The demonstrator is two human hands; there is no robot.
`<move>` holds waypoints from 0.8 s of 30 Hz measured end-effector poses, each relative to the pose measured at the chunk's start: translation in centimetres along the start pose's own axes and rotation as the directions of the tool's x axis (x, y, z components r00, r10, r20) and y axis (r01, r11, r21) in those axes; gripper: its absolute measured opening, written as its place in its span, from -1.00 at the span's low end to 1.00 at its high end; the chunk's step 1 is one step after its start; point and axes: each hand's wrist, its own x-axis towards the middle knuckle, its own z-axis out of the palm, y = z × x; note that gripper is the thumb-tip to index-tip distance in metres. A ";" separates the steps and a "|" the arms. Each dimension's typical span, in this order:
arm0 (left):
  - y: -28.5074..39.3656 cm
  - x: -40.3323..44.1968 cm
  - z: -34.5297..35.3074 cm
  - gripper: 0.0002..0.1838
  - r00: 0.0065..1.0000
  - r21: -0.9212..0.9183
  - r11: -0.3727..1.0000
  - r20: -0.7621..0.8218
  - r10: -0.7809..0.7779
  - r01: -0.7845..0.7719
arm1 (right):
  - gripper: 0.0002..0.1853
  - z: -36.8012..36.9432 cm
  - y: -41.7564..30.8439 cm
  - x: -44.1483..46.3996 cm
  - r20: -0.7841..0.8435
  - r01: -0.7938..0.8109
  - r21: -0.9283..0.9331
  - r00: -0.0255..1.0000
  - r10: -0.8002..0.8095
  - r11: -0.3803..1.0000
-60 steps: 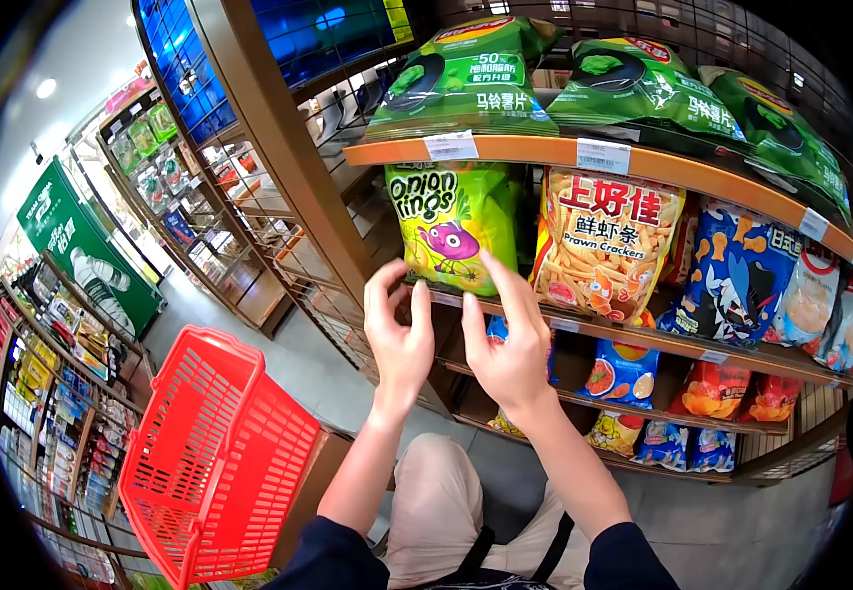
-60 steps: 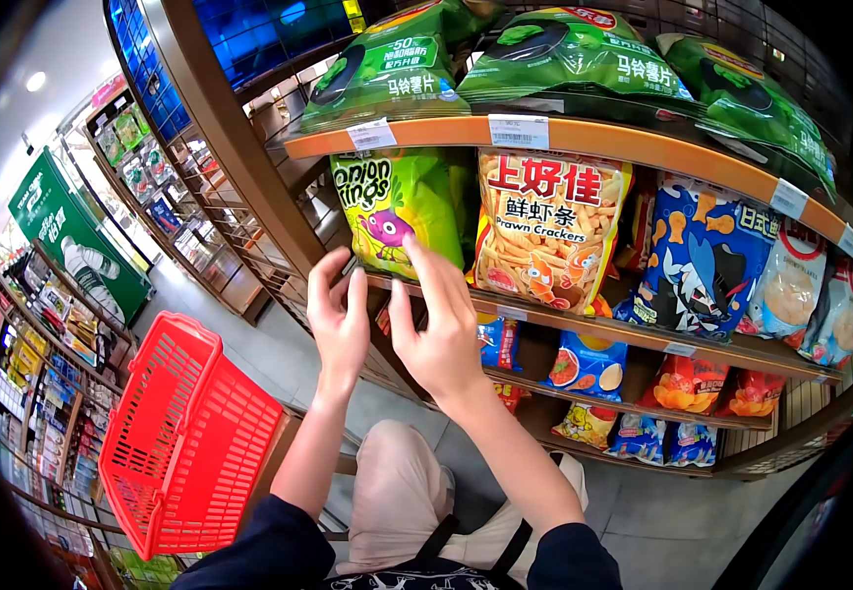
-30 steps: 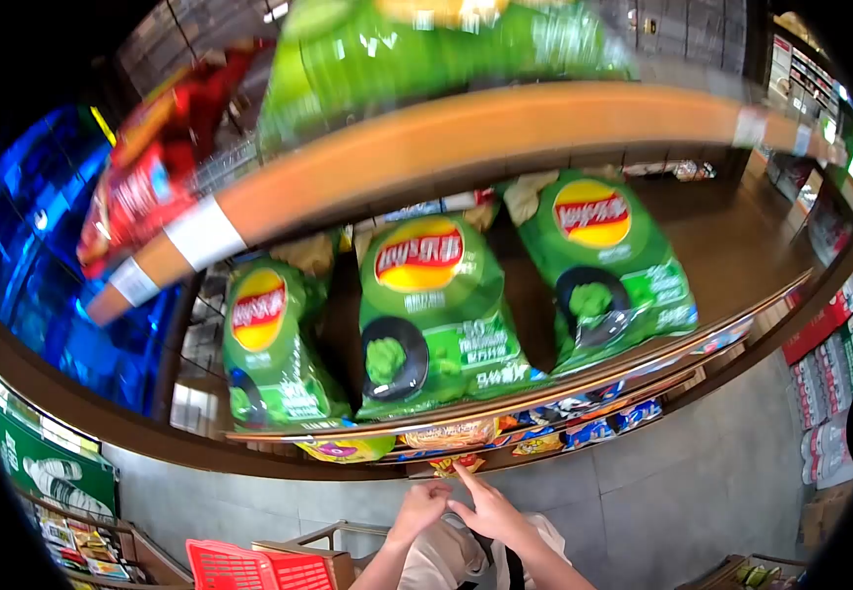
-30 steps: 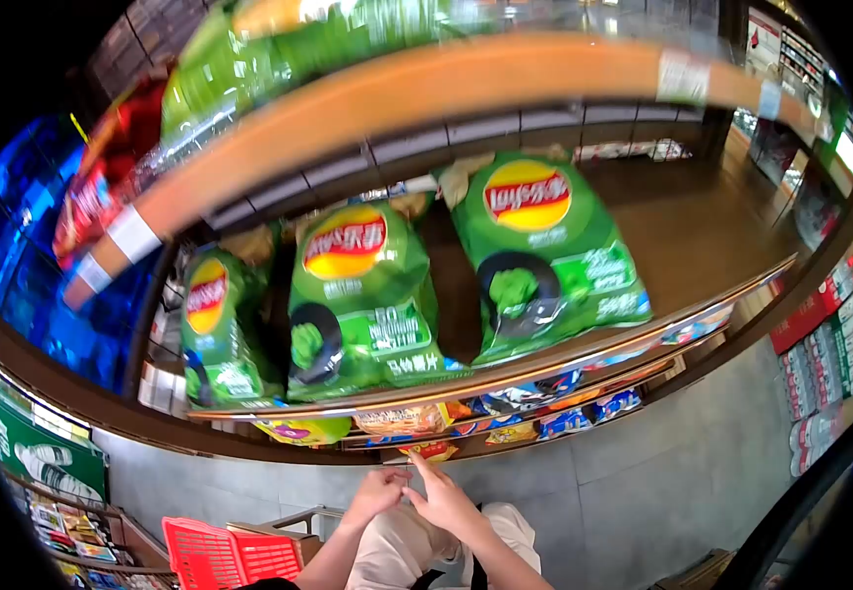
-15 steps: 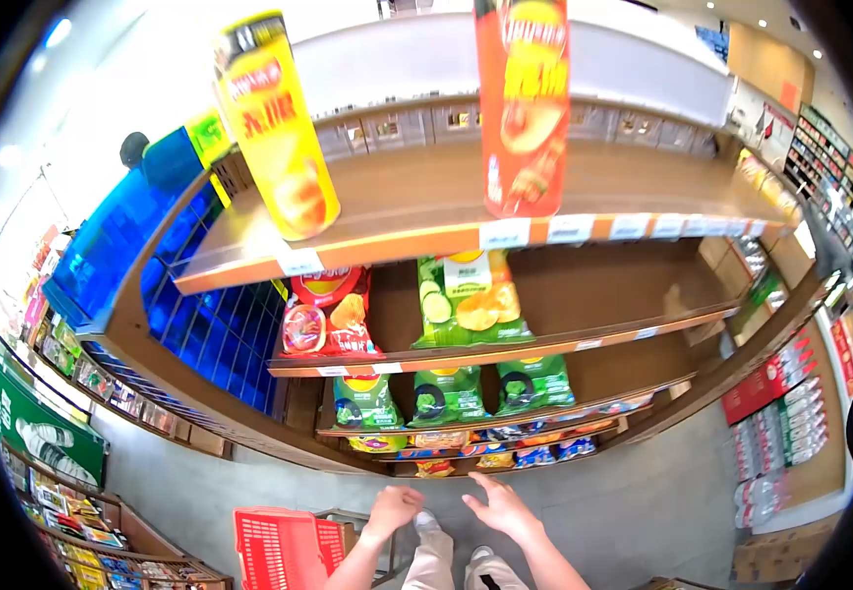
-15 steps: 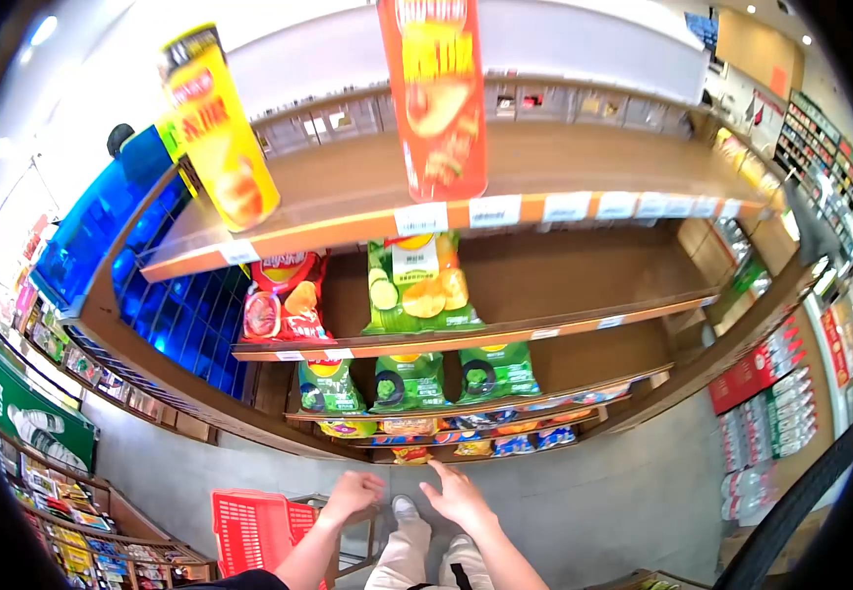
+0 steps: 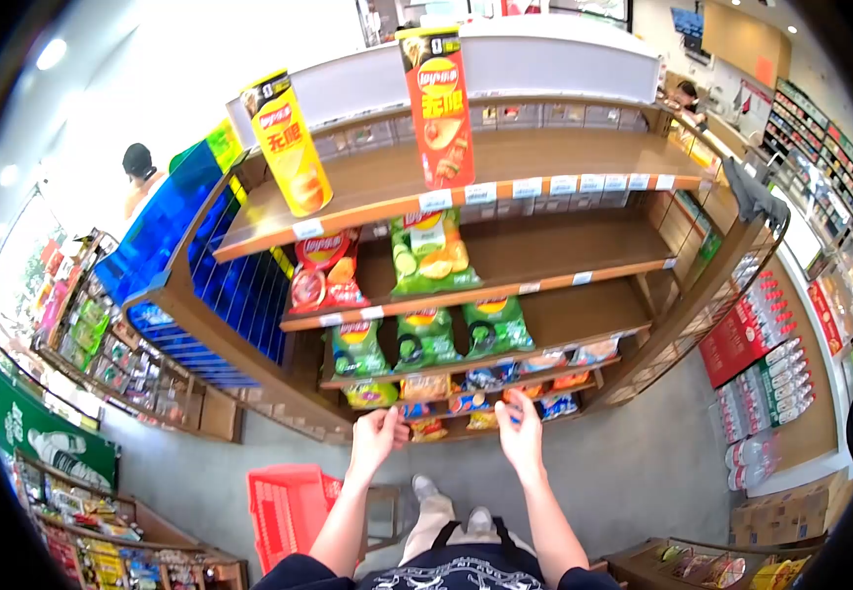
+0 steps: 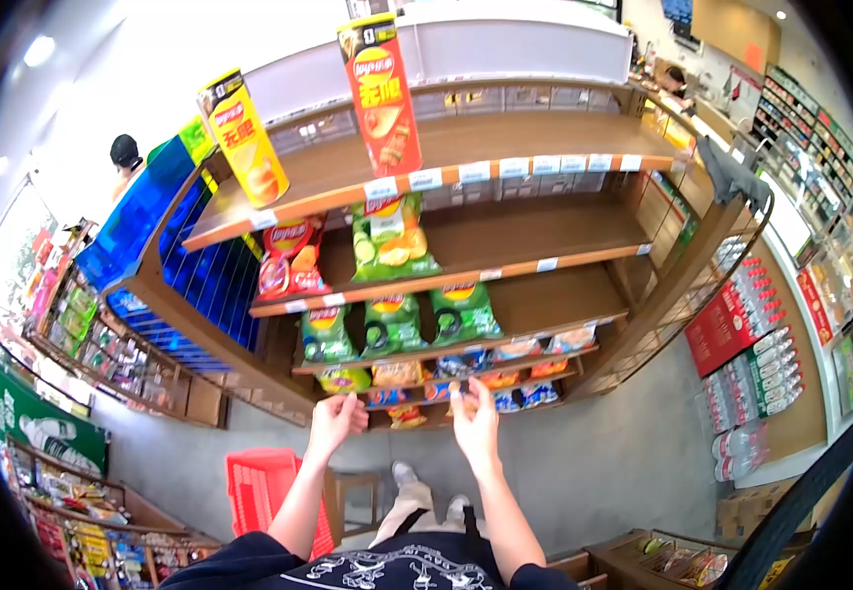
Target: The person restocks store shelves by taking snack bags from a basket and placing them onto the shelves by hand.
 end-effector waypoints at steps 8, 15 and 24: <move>-4.9 -6.0 -3.2 -0.78 0.963 0.105 0.981 -0.200 0.180 -0.162 | -0.65 -1.5 -1.8 -3.7 0.080 0.021 0.044 0.997 -0.024 0.999; 1.2 -10.2 -6.7 -0.74 0.979 -0.102 0.988 -0.176 0.099 -0.118 | -0.68 -2.9 -6.0 -5.3 -0.017 0.087 0.253 0.996 -0.086 0.964; 13.4 -20.7 -15.6 -0.16 0.488 -0.283 0.496 0.104 0.867 -0.821 | -0.14 -7.2 -23.0 -13.2 0.307 0.475 0.688 0.495 -0.813 0.549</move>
